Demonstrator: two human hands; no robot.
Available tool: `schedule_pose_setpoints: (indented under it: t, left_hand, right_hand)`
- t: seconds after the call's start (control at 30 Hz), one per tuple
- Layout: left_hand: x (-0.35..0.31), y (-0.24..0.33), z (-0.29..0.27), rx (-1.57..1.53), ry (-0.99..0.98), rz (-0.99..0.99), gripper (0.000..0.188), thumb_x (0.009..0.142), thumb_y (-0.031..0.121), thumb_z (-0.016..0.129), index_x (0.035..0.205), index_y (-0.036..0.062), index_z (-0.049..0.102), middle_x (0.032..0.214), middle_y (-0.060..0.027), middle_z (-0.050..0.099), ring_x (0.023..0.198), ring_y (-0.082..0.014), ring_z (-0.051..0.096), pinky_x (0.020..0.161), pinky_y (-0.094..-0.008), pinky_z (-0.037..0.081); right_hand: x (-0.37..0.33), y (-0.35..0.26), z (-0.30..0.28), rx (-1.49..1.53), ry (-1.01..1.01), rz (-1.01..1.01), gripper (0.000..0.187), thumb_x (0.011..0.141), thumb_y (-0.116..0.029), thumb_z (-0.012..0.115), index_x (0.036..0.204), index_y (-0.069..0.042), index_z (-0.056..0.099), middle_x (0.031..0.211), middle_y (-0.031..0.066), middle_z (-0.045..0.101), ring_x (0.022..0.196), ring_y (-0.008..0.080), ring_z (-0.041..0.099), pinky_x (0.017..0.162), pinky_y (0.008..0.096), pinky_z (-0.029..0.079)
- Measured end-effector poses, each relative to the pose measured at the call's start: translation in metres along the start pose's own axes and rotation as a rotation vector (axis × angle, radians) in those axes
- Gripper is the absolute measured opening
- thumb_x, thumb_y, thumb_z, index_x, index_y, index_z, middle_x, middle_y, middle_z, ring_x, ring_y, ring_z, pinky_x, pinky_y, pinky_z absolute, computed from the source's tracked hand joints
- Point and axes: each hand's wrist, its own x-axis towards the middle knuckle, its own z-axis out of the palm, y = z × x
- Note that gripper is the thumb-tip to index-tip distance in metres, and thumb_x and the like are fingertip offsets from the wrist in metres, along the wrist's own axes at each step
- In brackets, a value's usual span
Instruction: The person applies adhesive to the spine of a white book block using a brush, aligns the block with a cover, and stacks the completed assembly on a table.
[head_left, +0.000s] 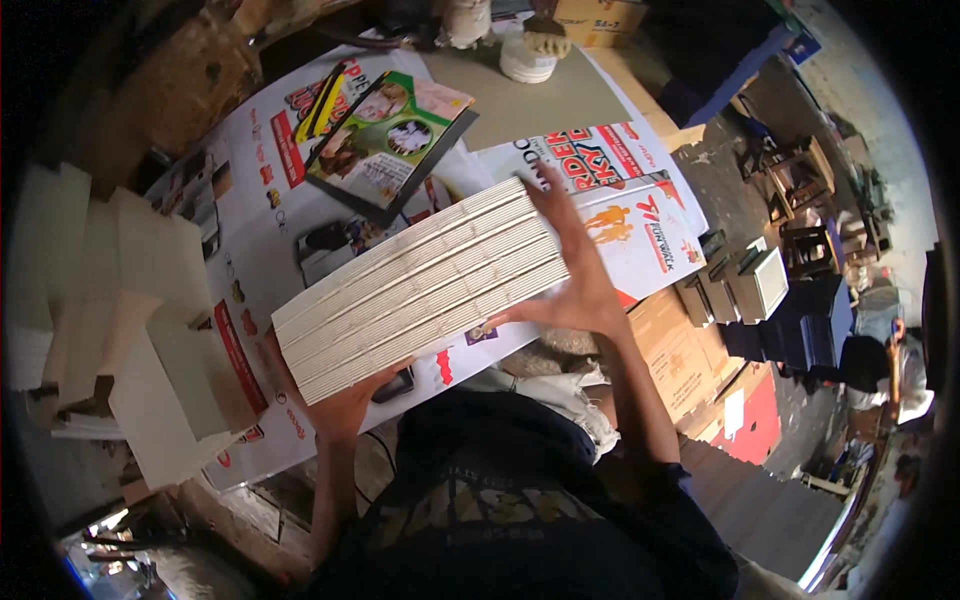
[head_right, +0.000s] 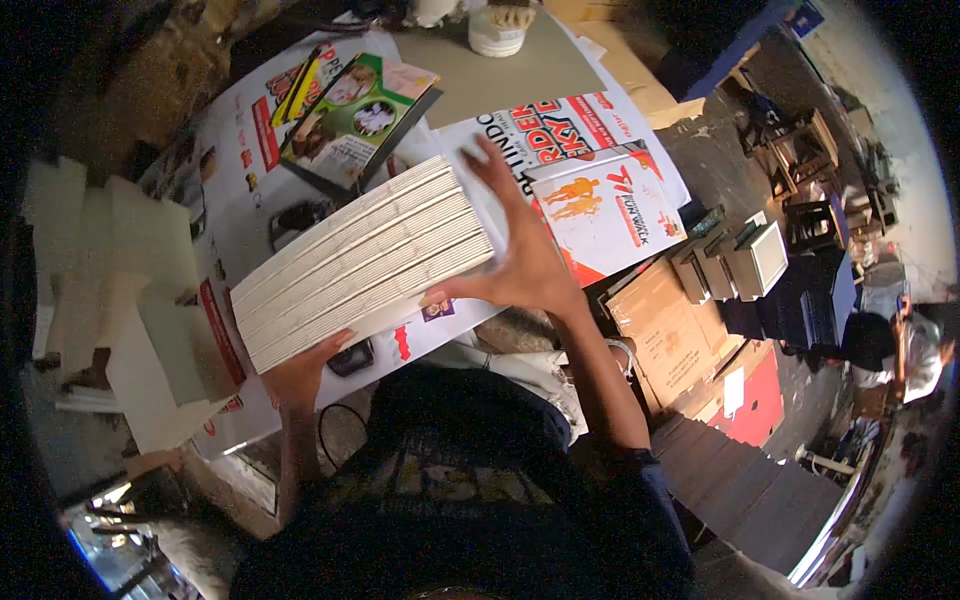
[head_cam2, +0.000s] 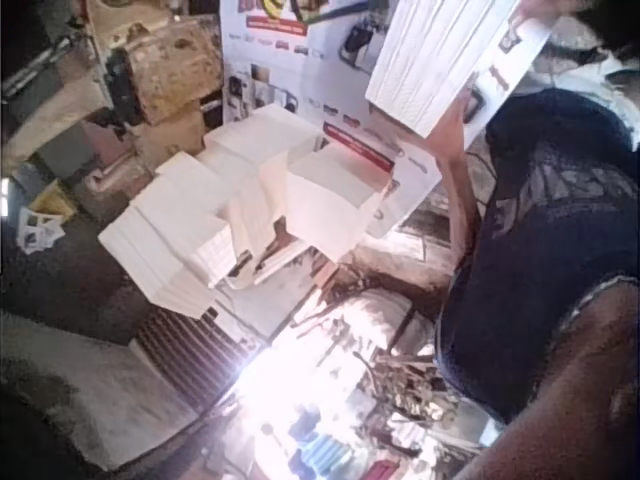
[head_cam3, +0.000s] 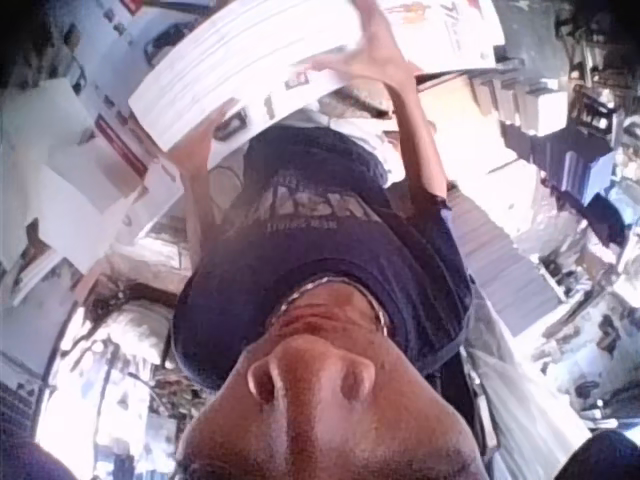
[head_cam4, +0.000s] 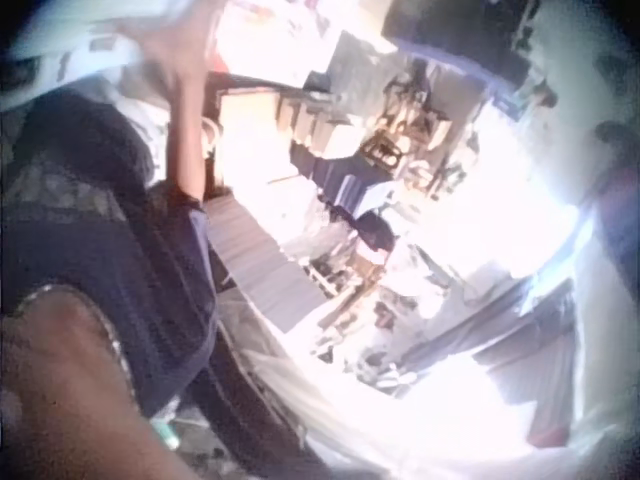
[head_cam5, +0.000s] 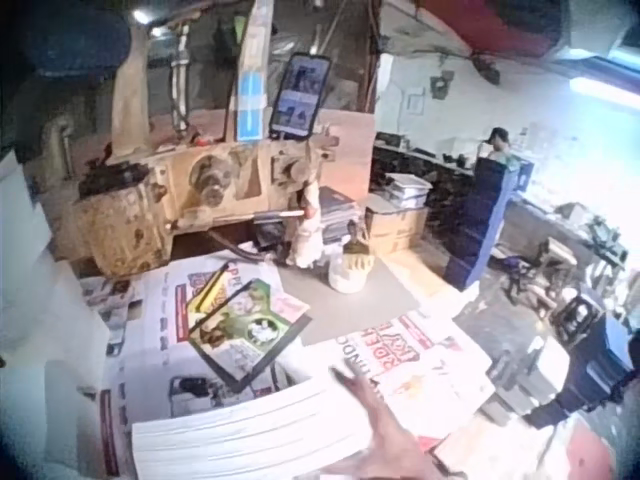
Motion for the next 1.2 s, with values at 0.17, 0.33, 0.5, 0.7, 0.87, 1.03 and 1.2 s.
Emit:
schedule_pose_setpoints:
  t: [0.17, 0.33, 0.5, 0.7, 0.87, 1.03, 1.2]
  left_hand:
    - [0.040, 0.123, -0.057, -0.036, 0.114, 0.605, 0.131, 0.056, 0.060, 0.091, 0.153, 0.0011, 0.027, 0.155, -0.0225, 0.033, 0.143, -0.0442, 0.031, 0.116, -0.0587, 0.028]
    - [0.071, 0.208, -0.063, 0.260, -0.052, 0.636, 0.125, 0.068, 0.057, 0.084, 0.154, -0.0046, 0.017, 0.157, -0.0313, 0.023, 0.149, -0.0482, 0.017, 0.117, -0.0613, 0.019]
    - [0.080, 0.205, -0.023, 0.616, -0.317, 0.500, 0.117, 0.061, 0.051, 0.089, 0.147, -0.0022, 0.031, 0.137, -0.0252, 0.046, 0.129, -0.0422, 0.043, 0.109, -0.0562, 0.030]
    - [0.072, 0.181, -0.022, 0.559, -0.231, 0.539, 0.094, 0.059, 0.038, 0.092, 0.132, 0.0012, 0.046, 0.122, -0.0208, 0.054, 0.119, -0.0417, 0.048, 0.103, -0.0525, 0.036]
    - [0.066, 0.187, -0.050, 0.035, -0.248, 0.259, 0.088, 0.060, 0.015, 0.090, 0.136, 0.0020, 0.047, 0.130, -0.0175, 0.055, 0.122, -0.0334, 0.053, 0.102, -0.0464, 0.046]
    - [0.082, 0.091, -0.037, -0.415, 0.081, 0.017, 0.076, 0.080, 0.009, 0.075, 0.146, -0.0002, 0.039, 0.131, -0.0206, 0.055, 0.115, -0.0308, 0.058, 0.099, -0.0441, 0.050]
    - [0.057, 0.115, -0.033, -0.755, -0.035, -0.208, 0.069, 0.088, 0.018, 0.074, 0.145, -0.0041, 0.041, 0.136, -0.0210, 0.054, 0.115, -0.0313, 0.058, 0.097, -0.0423, 0.051]
  right_hand:
    - [0.004, 0.017, -0.002, 0.087, -0.148, 0.106, 0.100, 0.053, -0.031, 0.098, 0.135, 0.002, 0.052, 0.128, 0.0187, 0.063, 0.124, 0.0272, 0.058, 0.110, 0.0372, 0.040]
    - [0.009, 0.010, 0.000, -0.011, -0.161, 0.080, 0.096, 0.053, -0.034, 0.098, 0.131, 0.000, 0.054, 0.129, 0.0171, 0.062, 0.122, 0.0300, 0.059, 0.107, 0.0387, 0.042]
    - [-0.001, 0.014, 0.003, -0.025, -0.064, 0.021, 0.093, 0.054, -0.037, 0.096, 0.129, -0.001, 0.055, 0.126, 0.0175, 0.063, 0.118, 0.0345, 0.061, 0.105, 0.0435, 0.044]
    - [-0.015, 0.058, 0.013, -0.034, -0.268, -0.024, 0.092, 0.051, -0.047, 0.096, 0.123, -0.003, 0.058, 0.111, 0.0158, 0.063, 0.106, 0.0309, 0.061, 0.101, 0.0449, 0.038]
    - [-0.028, 0.003, -0.003, 0.357, 0.051, 0.062, 0.085, 0.060, -0.038, 0.095, 0.125, -0.002, 0.053, 0.110, 0.0113, 0.064, 0.107, 0.0262, 0.061, 0.098, 0.0419, 0.045]
    - [-0.032, -0.046, 0.003, 0.374, -0.007, 0.057, 0.088, 0.068, -0.035, 0.092, 0.134, -0.002, 0.045, 0.113, 0.0158, 0.067, 0.101, 0.0236, 0.066, 0.089, 0.0369, 0.053]
    - [-0.012, -0.067, 0.003, 0.194, -0.029, 0.226, 0.077, 0.071, -0.029, 0.092, 0.130, -0.001, 0.052, 0.105, 0.0124, 0.070, 0.095, 0.0188, 0.069, 0.082, 0.0354, 0.056]
